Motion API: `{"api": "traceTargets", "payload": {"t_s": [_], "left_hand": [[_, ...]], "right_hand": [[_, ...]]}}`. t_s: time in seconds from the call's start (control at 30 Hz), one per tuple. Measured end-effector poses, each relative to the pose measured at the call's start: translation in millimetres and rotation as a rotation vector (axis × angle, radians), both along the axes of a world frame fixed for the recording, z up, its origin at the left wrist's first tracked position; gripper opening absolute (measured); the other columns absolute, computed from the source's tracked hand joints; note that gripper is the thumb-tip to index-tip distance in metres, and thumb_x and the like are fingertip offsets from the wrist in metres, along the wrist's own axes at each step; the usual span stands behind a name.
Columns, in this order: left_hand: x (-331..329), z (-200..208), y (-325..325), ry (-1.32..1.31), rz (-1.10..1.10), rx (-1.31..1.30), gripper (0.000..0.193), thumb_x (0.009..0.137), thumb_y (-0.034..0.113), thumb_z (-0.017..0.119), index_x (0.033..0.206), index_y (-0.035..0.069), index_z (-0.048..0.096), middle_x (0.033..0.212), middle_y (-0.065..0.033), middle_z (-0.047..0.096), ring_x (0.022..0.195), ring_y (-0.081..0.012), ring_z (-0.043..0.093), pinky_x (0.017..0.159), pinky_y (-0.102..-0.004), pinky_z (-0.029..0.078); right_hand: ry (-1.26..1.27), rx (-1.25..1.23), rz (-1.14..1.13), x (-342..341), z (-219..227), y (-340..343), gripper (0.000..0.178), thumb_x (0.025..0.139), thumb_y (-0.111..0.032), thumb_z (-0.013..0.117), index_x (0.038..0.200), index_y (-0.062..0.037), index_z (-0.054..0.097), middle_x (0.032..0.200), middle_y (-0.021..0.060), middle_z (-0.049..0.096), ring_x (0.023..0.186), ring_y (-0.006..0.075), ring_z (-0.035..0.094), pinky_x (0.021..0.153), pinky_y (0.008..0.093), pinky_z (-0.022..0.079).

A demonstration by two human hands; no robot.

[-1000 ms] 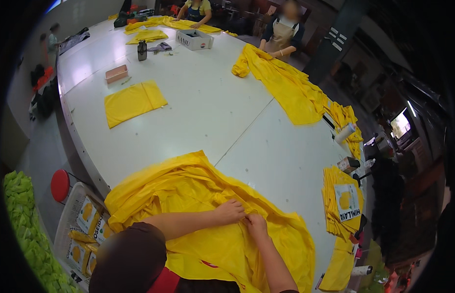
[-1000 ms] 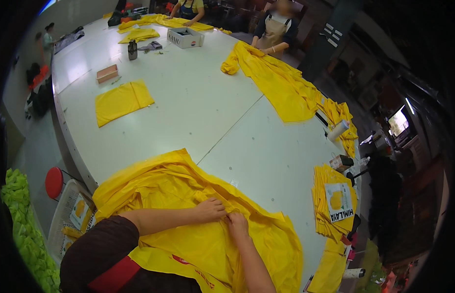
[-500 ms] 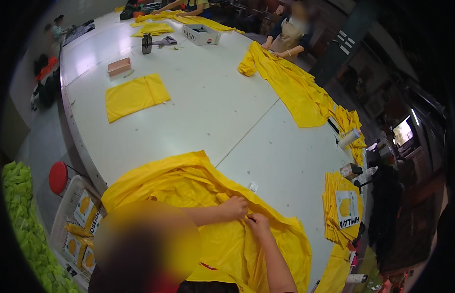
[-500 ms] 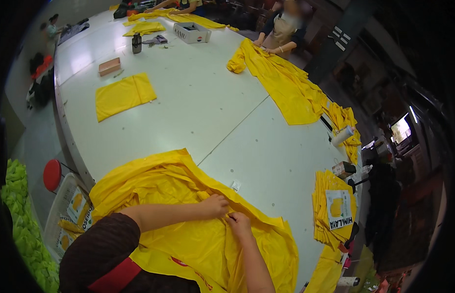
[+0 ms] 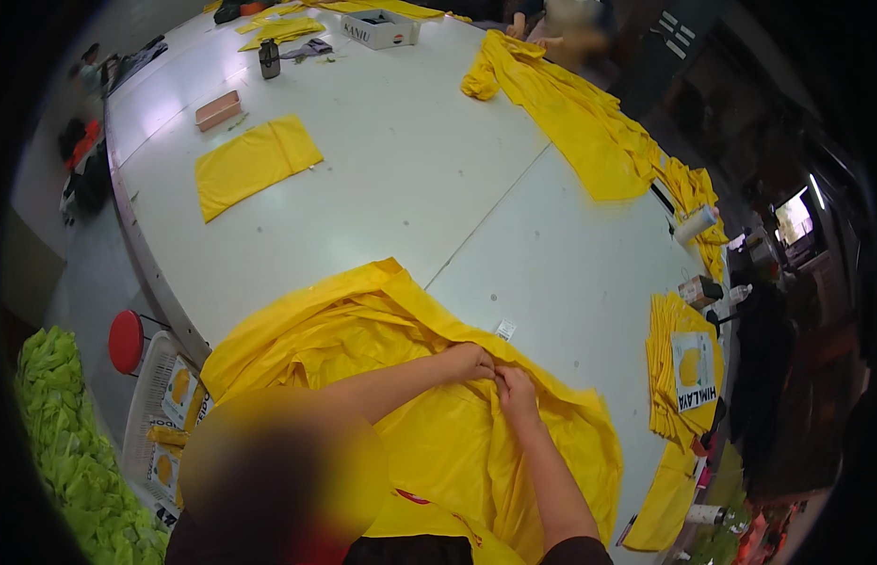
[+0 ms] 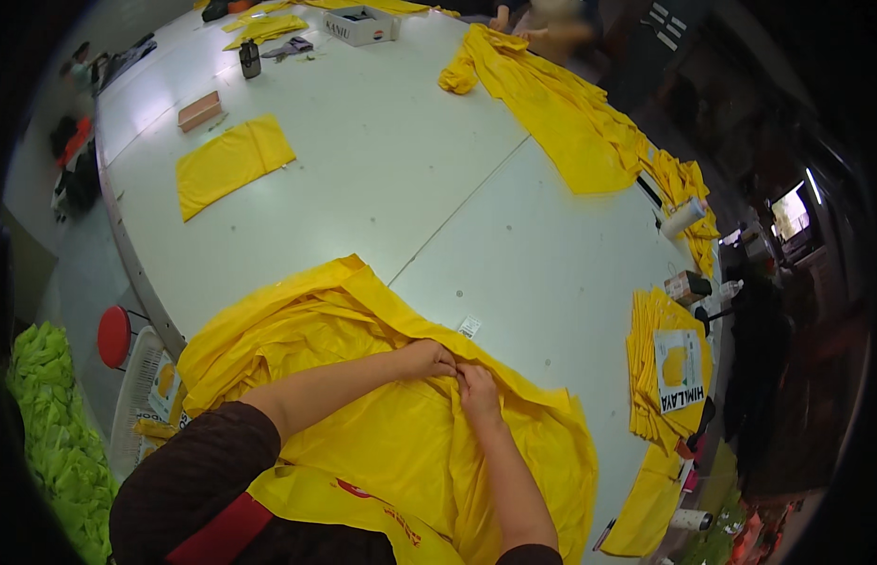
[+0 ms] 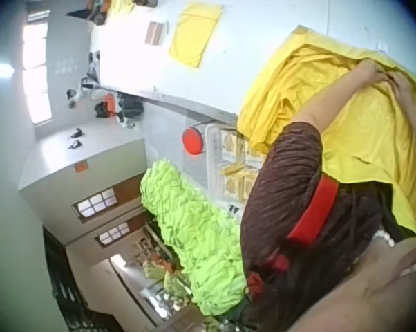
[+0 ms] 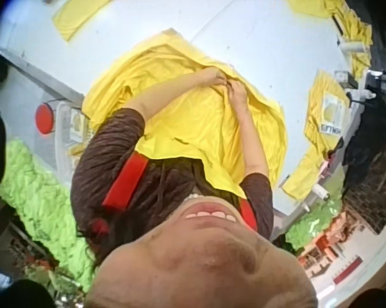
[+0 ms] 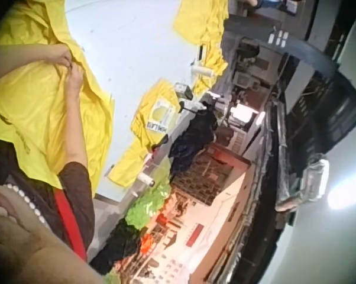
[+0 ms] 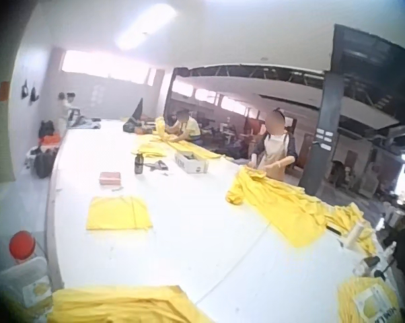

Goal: The person folds yellow fabric items on a large white table. They unfold, smooth, and fold each item into a compact rectangle, then place it into a white basket. The process is repeated for multiple items.

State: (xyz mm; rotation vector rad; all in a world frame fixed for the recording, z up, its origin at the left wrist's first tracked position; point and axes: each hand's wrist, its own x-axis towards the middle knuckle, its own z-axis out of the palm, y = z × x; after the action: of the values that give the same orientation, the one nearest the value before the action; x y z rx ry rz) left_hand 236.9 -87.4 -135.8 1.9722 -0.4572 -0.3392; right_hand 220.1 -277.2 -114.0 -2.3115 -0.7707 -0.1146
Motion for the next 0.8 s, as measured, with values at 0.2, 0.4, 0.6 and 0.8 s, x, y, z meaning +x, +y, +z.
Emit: {"api": "traceTargets", "payload": {"t_s": [0.2, 0.4, 0.6, 0.8], "left_hand": [[6.8, 9.6, -19.9, -0.153, 0.049, 0.395, 0.020, 0.080, 0.027, 0.062, 0.089, 0.009, 0.065, 0.097, -0.0142, 0.062, 0.094, -0.0315, 0.059, 0.079, -0.0413, 0.049], [11.8, 3.3, -21.2, -0.145, 0.123, 0.428, 0.029, 0.081, 0.027, 0.060, 0.099, 0.004, 0.059, 0.099, -0.0185, 0.061, 0.095, -0.0345, 0.058, 0.082, -0.0426, 0.047], [10.0, 2.5, -19.8, -0.289, 0.160, 0.373, 0.024, 0.081, 0.020, 0.058, 0.101, 0.007, 0.058, 0.100, -0.0147, 0.060, 0.099, -0.0341, 0.055, 0.085, -0.0422, 0.045], [37.9, 35.8, -2.8, -0.382, 0.183, 0.762, 0.021, 0.077, 0.013, 0.059, 0.097, 0.013, 0.065, 0.105, -0.0058, 0.060, 0.102, -0.0253, 0.057, 0.084, -0.0393, 0.047]], "right_hand": [[-0.138, -0.191, -0.089, 10.3, -20.7, 1.9, 0.018, 0.081, -0.004, 0.057, 0.099, -0.0038, 0.059, 0.089, 0.0144, 0.058, 0.085, 0.0351, 0.054, 0.074, 0.0426, 0.045], [-0.180, 0.008, -0.015, -7.4, 10.9, 13.0, 0.044, 0.077, -0.015, 0.069, 0.114, -0.0022, 0.049, 0.097, 0.0137, 0.057, 0.090, 0.0330, 0.056, 0.081, 0.0394, 0.046], [0.046, 0.001, 0.021, 8.0, 3.6, 0.3, 0.027, 0.076, -0.017, 0.071, 0.097, -0.0037, 0.059, 0.092, 0.0122, 0.059, 0.083, 0.0290, 0.057, 0.070, 0.0359, 0.047], [0.183, -0.006, -0.052, 22.1, 10.3, -0.5, 0.025, 0.082, -0.022, 0.064, 0.099, -0.0033, 0.061, 0.090, 0.0135, 0.061, 0.083, 0.0297, 0.059, 0.073, 0.0351, 0.047]]}}
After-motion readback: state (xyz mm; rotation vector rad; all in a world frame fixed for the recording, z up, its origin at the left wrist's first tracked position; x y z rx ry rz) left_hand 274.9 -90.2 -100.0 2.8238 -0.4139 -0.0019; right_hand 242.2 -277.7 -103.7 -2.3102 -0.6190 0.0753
